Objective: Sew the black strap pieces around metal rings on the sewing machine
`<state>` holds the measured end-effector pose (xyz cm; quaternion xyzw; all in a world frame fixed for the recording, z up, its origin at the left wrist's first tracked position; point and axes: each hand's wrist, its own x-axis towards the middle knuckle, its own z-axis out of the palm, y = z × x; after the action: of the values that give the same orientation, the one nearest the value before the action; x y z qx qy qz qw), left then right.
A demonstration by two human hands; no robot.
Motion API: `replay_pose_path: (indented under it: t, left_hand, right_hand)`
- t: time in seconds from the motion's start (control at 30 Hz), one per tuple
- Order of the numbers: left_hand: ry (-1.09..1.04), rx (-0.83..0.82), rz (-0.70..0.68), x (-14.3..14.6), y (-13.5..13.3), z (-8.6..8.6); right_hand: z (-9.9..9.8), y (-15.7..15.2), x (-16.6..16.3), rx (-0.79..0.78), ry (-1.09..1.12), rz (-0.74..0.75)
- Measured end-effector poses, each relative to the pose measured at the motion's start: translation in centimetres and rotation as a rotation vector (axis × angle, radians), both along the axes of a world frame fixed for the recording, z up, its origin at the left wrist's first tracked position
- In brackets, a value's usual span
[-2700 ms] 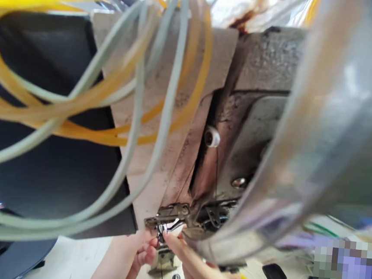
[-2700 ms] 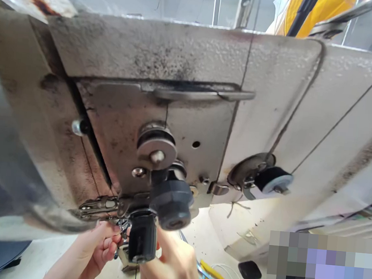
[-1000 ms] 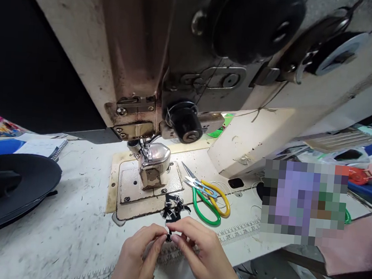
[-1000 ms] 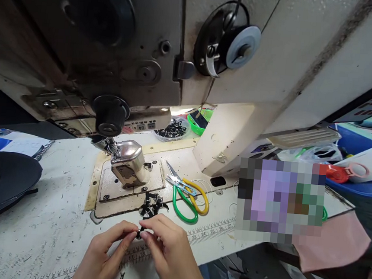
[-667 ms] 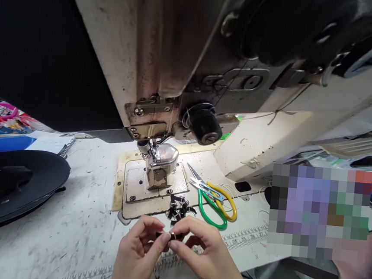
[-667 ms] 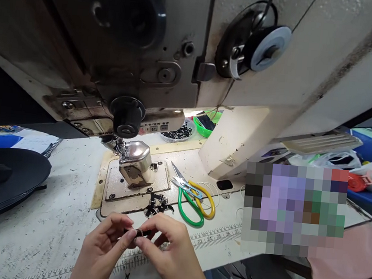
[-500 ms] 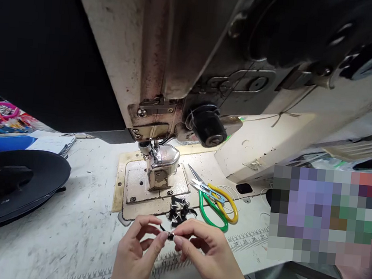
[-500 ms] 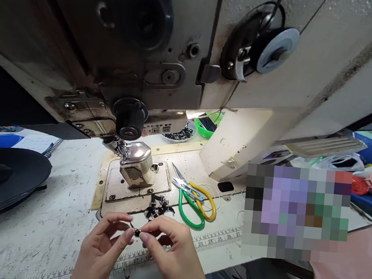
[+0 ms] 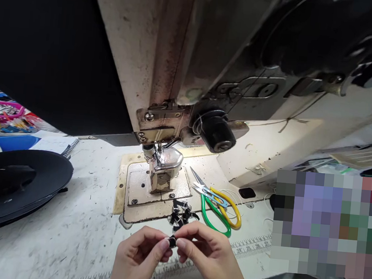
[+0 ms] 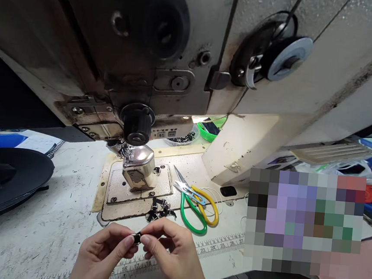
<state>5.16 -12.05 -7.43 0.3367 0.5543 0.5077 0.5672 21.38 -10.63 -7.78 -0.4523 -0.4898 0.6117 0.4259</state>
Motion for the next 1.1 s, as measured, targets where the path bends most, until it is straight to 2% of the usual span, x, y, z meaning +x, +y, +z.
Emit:
replay_pose_path:
  t: [0.17,0.33,0.43,0.53,0.8,1.1]
  left_hand:
    - [0.001,-0.018,0.045,0.1,0.1,0.4]
    - [-0.027,0.005,0.039,0.1,0.0,0.6]
    - [-0.022,-0.003,-0.017,-0.2,0.1,0.4]
    - [0.018,-0.025,-0.069,-0.7,0.3,0.4]
    - [0.064,0.007,-0.07,-0.7,0.3,0.9]
    - [0.116,0.047,-0.094,-1.2,0.2,0.8]
  right_hand:
    - [-0.5,-0.1,-0.5,-0.082,0.137,-0.042]
    - [-0.3,-0.2,-1.4,-0.087,0.073,-0.082]
    - [0.1,-0.1,-1.5,-0.073,0.066,-0.099]
    - [0.5,0.0,-1.3,-0.092,0.08,-0.07]
    - [1.6,0.3,-0.3,-0.075,-0.012,0.004]
    - [1.5,0.4,-0.6,-0.079,-0.065,0.007]
